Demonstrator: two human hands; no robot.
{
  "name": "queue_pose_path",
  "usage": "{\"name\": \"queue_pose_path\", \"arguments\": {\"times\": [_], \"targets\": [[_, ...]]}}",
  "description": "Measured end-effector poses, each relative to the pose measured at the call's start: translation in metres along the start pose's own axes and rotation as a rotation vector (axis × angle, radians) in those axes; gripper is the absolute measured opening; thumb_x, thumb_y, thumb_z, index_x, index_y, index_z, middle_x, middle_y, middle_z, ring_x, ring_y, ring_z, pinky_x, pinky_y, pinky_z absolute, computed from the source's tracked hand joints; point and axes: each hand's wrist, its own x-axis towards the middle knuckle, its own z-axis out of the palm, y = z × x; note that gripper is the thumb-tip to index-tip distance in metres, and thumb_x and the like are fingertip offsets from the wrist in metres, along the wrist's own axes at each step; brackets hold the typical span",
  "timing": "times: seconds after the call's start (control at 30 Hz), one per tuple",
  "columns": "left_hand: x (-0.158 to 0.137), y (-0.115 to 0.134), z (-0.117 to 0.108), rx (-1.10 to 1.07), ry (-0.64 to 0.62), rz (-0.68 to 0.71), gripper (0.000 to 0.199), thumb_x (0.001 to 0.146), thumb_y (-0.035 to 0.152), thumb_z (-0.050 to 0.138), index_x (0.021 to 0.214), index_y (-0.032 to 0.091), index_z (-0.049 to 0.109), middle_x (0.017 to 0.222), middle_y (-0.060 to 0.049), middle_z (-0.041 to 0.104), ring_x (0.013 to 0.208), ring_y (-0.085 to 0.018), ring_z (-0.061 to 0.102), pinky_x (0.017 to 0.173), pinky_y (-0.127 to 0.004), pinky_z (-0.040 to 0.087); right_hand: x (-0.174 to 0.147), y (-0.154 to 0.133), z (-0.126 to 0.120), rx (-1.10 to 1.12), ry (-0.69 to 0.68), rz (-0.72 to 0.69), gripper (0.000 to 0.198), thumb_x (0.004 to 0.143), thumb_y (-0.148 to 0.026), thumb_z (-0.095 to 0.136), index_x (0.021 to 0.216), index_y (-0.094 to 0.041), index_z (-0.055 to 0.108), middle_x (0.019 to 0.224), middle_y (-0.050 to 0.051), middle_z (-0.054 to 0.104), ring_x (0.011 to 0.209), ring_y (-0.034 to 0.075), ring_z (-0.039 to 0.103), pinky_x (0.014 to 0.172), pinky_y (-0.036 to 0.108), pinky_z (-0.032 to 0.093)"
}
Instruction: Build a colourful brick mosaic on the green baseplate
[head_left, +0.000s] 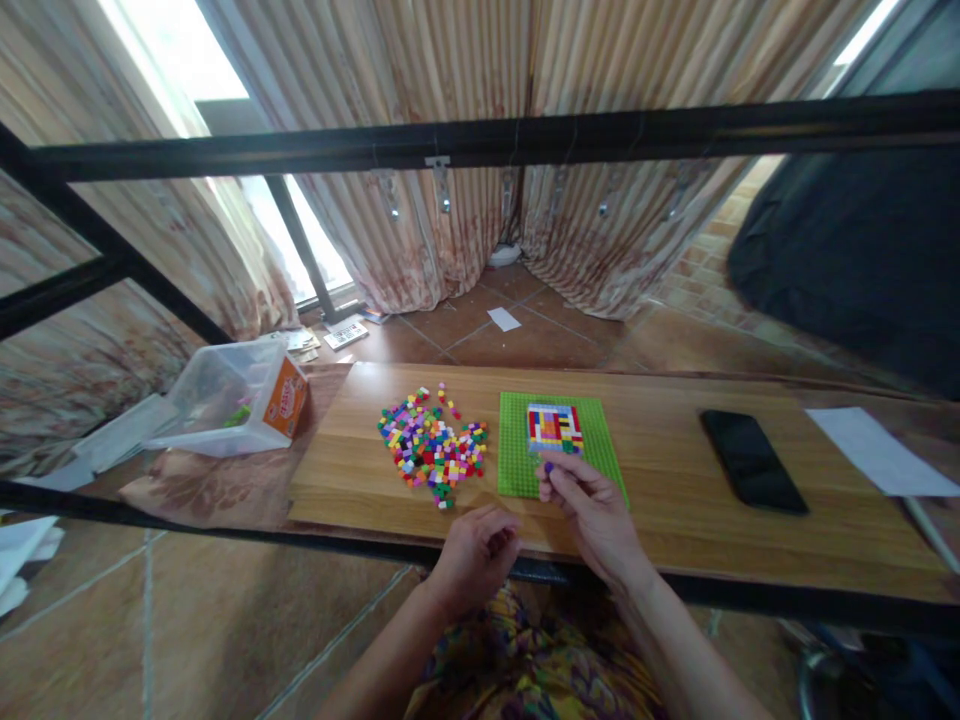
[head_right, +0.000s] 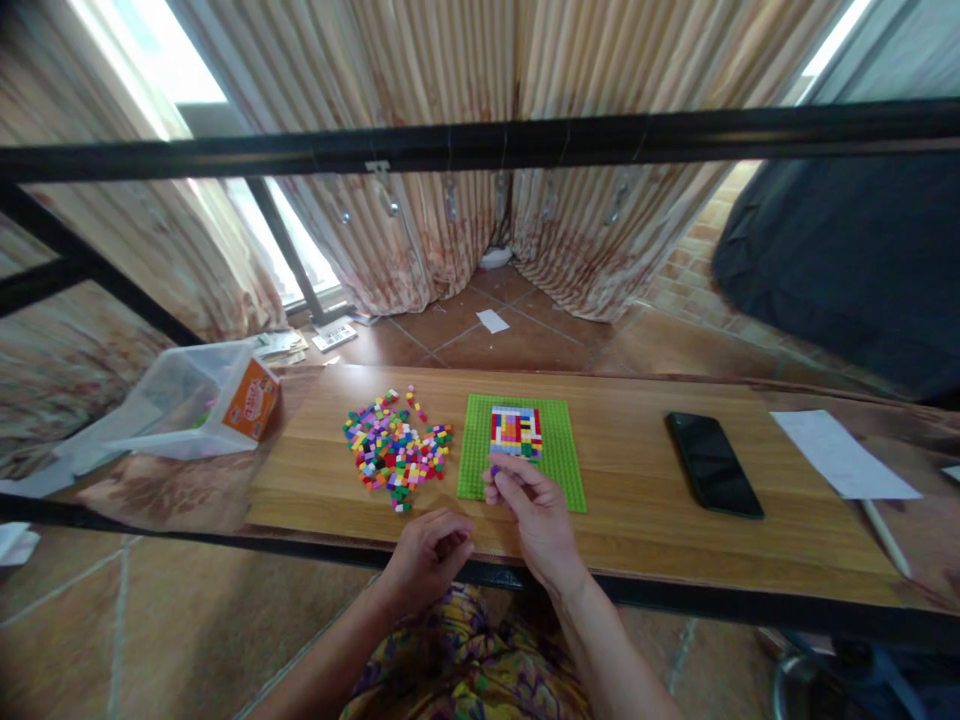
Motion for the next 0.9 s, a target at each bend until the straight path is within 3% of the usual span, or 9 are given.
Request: {"name": "queue_pose_path", "arguments": {"times": [0.23,0.37,0.63,0.9], "targets": [[0.001,0.000,-0.002,0.028,-0.015,0.012,0.009,0.083,0.016,0.059,0.087,0.017,0.067,0.075,-0.003,0.065,0.068,-0.014,0.059,0.064,-0.023,0.045,-0.004,0.011,-0.049,-0.419,0.130,-0.030,0.038,0.077,-0.051,0.071,0.097,-0.019,0.071,0.085,0.007,0.074,0.071,0.017,0.067,0.069,0.033,0.056],[0.002,0.002,-0.002,0.034,-0.018,0.005,0.009,0.083,0.015,0.058,0.086,0.017,0.067,0.073,-0.003,0.064,0.067,-0.014,0.059,0.064,-0.024,0.045,0.006,0.013,-0.070,-0.540,0.202,-0.074,0.042,0.080,-0.056,0.064,0.098,-0.018,0.067,0.092,0.010,0.074,0.074,0.020,0.069,0.070,0.035,0.057],[0.003,0.004,-0.004,0.036,-0.013,0.002,0.010,0.085,0.017,0.057,0.088,0.018,0.067,0.076,-0.004,0.066,0.070,-0.015,0.060,0.065,-0.024,0.046,0.040,0.015,-0.076,-0.746,0.280,-0.300,0.035,0.081,-0.052,0.063,0.090,-0.020,0.074,0.096,0.009,0.072,0.086,0.022,0.066,0.075,0.037,0.053],[0.002,0.002,-0.002,0.052,-0.020,-0.006,0.009,0.083,0.015,0.058,0.086,0.018,0.067,0.075,-0.004,0.066,0.070,-0.015,0.060,0.066,-0.024,0.046,0.053,0.027,-0.080,-0.631,0.266,-0.287,0.028,0.075,-0.047,0.069,0.085,-0.023,0.077,0.091,0.007,0.073,0.086,0.021,0.065,0.077,0.037,0.051]]}}
